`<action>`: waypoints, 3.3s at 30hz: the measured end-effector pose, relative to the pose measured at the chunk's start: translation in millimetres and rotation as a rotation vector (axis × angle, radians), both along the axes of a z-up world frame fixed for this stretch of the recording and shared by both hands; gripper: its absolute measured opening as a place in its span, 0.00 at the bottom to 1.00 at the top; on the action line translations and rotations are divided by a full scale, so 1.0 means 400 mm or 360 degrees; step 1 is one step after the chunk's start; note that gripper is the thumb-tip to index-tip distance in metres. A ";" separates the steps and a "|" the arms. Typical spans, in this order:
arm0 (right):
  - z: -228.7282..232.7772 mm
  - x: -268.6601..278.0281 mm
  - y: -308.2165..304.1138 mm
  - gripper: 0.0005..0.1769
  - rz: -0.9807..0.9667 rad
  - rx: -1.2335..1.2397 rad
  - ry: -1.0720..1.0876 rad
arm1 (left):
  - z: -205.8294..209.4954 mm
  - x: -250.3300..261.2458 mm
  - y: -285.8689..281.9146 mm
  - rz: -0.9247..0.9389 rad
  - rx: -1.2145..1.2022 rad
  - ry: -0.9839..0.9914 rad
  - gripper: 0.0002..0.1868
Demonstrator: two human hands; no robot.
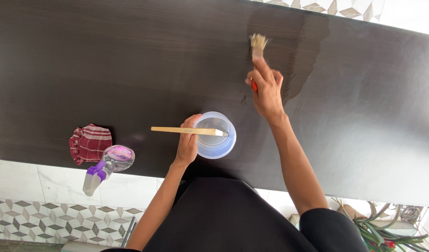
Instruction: The person rubs a cloth over a table surface and then applies a liquid from a container using a brush.
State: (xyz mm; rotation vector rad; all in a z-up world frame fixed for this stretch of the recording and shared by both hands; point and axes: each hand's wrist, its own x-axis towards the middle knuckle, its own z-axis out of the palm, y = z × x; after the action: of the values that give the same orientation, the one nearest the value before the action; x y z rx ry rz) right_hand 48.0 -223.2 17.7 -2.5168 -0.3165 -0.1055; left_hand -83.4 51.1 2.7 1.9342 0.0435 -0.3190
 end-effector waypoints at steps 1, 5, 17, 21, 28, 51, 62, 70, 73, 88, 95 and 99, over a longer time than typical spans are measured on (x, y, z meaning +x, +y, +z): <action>0.011 -0.036 0.004 0.01 0.0021 0.0022 0.0060 | 0.000 -0.008 0.000 -0.0005 -0.0003 -0.0002 0.23; 0.040 -0.139 -0.035 0.01 -0.0087 -0.0043 0.0122 | -0.007 -0.037 0.009 -0.0030 0.0010 0.0018 0.23; 0.028 -0.157 0.018 0.12 -0.0183 0.0089 0.0064 | 0.000 -0.104 -0.001 0.0079 -0.0040 0.0088 0.23; 0.080 -0.270 0.032 0.18 -0.0175 0.0094 0.0101 | 0.007 -0.102 -0.012 0.0218 -0.0269 0.0094 0.22; 0.096 -0.258 -0.060 0.15 -0.0507 0.0053 0.0127 | 0.010 -0.118 -0.013 0.0200 -0.0227 0.0192 0.24; 0.110 -0.401 0.043 0.18 -0.0391 0.0223 0.0065 | -0.009 -0.190 0.021 0.0183 -0.0202 0.0196 0.21; 0.137 -0.523 -0.058 0.12 -0.0757 0.0147 0.0254 | 0.047 -0.197 0.027 0.0233 -0.0230 0.0220 0.20; 0.135 -0.567 0.041 0.14 -0.0423 0.0343 0.0147 | 0.043 -0.198 0.019 0.0212 -0.0092 0.0245 0.22; 0.135 -0.579 0.032 0.13 -0.0477 0.0254 0.0242 | 0.033 -0.199 0.028 0.0188 -0.0033 0.0119 0.22; 0.128 -0.618 0.118 0.11 -0.0606 0.0239 0.0211 | -0.019 -0.190 0.079 0.0030 -0.0008 0.0010 0.23; 0.111 -0.634 0.057 0.10 -0.0850 0.0044 0.0219 | -0.008 -0.174 0.093 -0.0022 -0.0054 0.0057 0.23; 0.103 -0.615 0.095 0.08 -0.0835 0.0089 0.0268 | -0.014 -0.172 0.098 -0.0036 -0.0006 0.0096 0.24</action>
State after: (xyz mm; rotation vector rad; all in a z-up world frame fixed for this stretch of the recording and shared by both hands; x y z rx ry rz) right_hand -197.9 -185.0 59.1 -2.4720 0.4128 -0.1046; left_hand -152.2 90.2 -3.1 1.9220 0.0606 -0.3927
